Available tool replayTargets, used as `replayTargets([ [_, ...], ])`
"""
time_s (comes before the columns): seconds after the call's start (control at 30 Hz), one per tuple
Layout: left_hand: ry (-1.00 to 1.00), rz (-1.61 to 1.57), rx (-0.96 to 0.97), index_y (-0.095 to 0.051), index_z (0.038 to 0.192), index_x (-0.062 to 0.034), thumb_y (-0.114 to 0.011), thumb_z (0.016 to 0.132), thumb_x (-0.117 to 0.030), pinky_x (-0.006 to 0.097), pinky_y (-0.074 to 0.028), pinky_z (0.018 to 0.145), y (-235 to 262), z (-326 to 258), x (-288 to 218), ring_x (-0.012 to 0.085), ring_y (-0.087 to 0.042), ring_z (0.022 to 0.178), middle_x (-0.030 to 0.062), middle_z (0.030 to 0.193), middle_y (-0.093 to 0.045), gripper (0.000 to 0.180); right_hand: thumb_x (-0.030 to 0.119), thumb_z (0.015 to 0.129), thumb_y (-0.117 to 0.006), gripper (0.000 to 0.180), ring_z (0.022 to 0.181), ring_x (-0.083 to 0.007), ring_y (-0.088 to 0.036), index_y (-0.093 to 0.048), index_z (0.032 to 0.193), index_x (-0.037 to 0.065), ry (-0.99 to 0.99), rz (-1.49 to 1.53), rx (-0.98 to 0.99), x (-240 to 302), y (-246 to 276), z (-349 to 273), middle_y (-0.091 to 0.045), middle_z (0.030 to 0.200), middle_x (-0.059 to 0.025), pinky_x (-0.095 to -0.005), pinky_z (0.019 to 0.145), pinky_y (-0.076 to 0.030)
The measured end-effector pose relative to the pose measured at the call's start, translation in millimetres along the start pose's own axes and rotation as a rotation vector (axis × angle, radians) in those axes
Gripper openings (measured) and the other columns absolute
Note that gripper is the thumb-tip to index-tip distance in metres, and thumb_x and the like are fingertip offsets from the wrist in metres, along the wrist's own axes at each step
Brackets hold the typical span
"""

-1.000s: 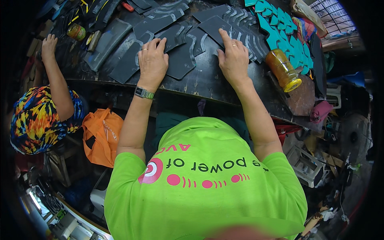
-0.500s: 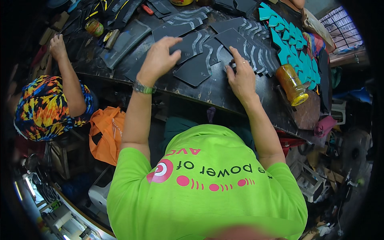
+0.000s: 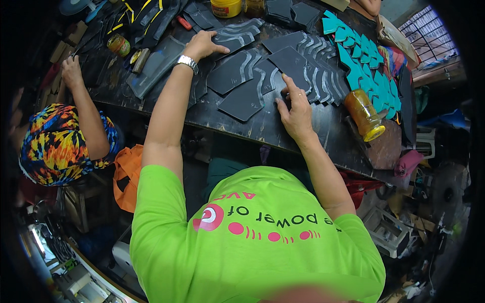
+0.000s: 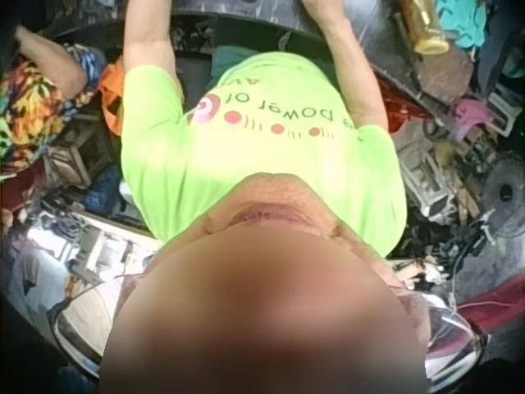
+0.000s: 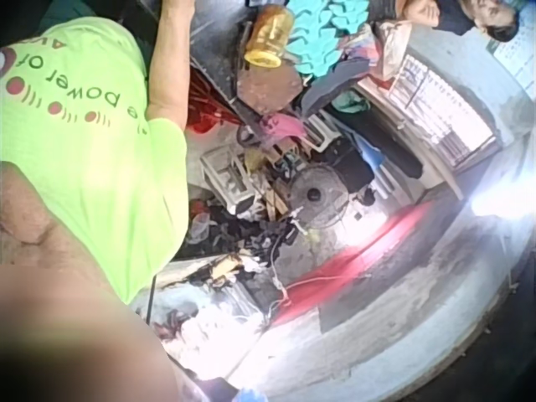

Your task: The person repeatedly picks teal and black foam cutouts from a table, applies a viscous substance from a jar to the edges, and places them back. The person also closes the jar and sorts through the foam pieces.

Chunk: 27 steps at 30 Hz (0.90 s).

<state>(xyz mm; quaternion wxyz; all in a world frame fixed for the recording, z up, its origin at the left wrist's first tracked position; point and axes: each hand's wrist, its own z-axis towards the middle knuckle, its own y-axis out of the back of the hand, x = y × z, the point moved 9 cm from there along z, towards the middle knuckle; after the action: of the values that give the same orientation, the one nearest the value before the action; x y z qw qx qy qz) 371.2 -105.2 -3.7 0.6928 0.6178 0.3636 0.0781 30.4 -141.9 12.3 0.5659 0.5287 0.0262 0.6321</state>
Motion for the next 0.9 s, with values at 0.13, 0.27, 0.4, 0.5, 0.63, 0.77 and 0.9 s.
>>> replayTargets([
  [0.13, 0.015, -0.102, 0.079, -0.059, 0.141, 0.0005, -0.094, 0.062, -0.046, 0.039, -0.046, 0.109, -2, 21, 6, 0.0372, -0.064, 0.124, 0.0286, 0.133, -0.064, 0.098, 0.000, 0.081, -0.072, 0.070, 0.093, -0.0311, -0.062, -0.049, 0.147, 0.010, 0.000, 0.005, 0.004, 1, 0, 1, -0.065, 0.099, -0.0138, -0.0414, 0.083, -0.051],
  [0.27, 0.069, -0.192, 0.153, -0.059, 0.140, 0.0039, -0.098, 0.057, -0.040, 0.036, -0.044, 0.110, -6, 32, 8, 0.0354, -0.060, 0.127, 0.0267, 0.136, -0.061, 0.101, 0.001, 0.082, -0.072, 0.069, 0.092, -0.0312, -0.062, -0.049, 0.146, 0.010, -0.013, 0.023, 0.004, 1, 1, 1, -0.065, 0.099, -0.0139, -0.0417, 0.083, -0.051],
  [0.4, 0.033, -0.283, 0.159, -0.060, 0.137, 0.0047, -0.099, 0.057, -0.034, 0.034, -0.044, 0.108, -8, 37, 5, 0.0322, -0.061, 0.123, 0.0229, 0.133, -0.063, 0.098, 0.001, 0.081, -0.072, 0.069, 0.092, -0.0315, -0.062, -0.050, 0.146, 0.010, -0.001, 0.016, 0.012, 3, 1, 2, -0.065, 0.099, -0.0140, -0.0417, 0.083, -0.051],
  [0.5, 0.010, -0.354, 0.140, -0.061, 0.135, 0.0032, -0.098, 0.058, -0.031, 0.033, -0.045, 0.106, -9, 40, 6, 0.0301, -0.062, 0.120, 0.0210, 0.131, -0.065, 0.092, 0.001, 0.081, -0.072, 0.069, 0.092, -0.0319, -0.062, -0.050, 0.146, 0.009, 0.015, 0.006, 0.010, 3, 1, 2, -0.065, 0.099, -0.0141, -0.0418, 0.083, -0.051],
  [0.63, 0.012, -0.539, 0.168, -0.065, 0.132, -0.0011, -0.096, 0.063, -0.028, 0.031, -0.047, 0.102, -4, 39, 4, 0.0253, -0.063, 0.118, 0.0175, 0.128, -0.067, 0.081, 0.000, 0.081, -0.072, 0.068, 0.091, -0.0323, -0.062, -0.051, 0.145, 0.009, 0.026, 0.008, 0.006, 3, 0, 2, -0.066, 0.099, -0.0142, -0.0419, 0.083, -0.051],
  [0.77, -0.054, -0.657, 0.005, -0.068, 0.129, -0.0054, -0.095, 0.068, -0.028, 0.030, -0.048, 0.099, 23, 32, 1, 0.0200, -0.063, 0.116, 0.0123, 0.122, -0.069, 0.070, 0.000, 0.081, -0.072, 0.067, 0.092, -0.0328, -0.063, -0.052, 0.144, 0.009, 0.026, 0.030, 0.004, 2, 0, 1, -0.066, 0.099, -0.0147, -0.0421, 0.083, -0.051],
  [0.9, -0.127, -0.763, -0.053, -0.062, 0.135, 0.0004, -0.095, 0.069, -0.031, 0.033, -0.046, 0.105, 39, 23, 4, 0.0244, -0.060, 0.123, 0.0171, 0.130, -0.065, 0.081, 0.000, 0.082, -0.072, 0.066, 0.090, -0.0294, -0.063, -0.052, 0.144, 0.008, 0.008, 0.045, 0.007, -2, -1, -1, -0.067, 0.100, -0.0138, -0.0395, 0.081, -0.052],
])
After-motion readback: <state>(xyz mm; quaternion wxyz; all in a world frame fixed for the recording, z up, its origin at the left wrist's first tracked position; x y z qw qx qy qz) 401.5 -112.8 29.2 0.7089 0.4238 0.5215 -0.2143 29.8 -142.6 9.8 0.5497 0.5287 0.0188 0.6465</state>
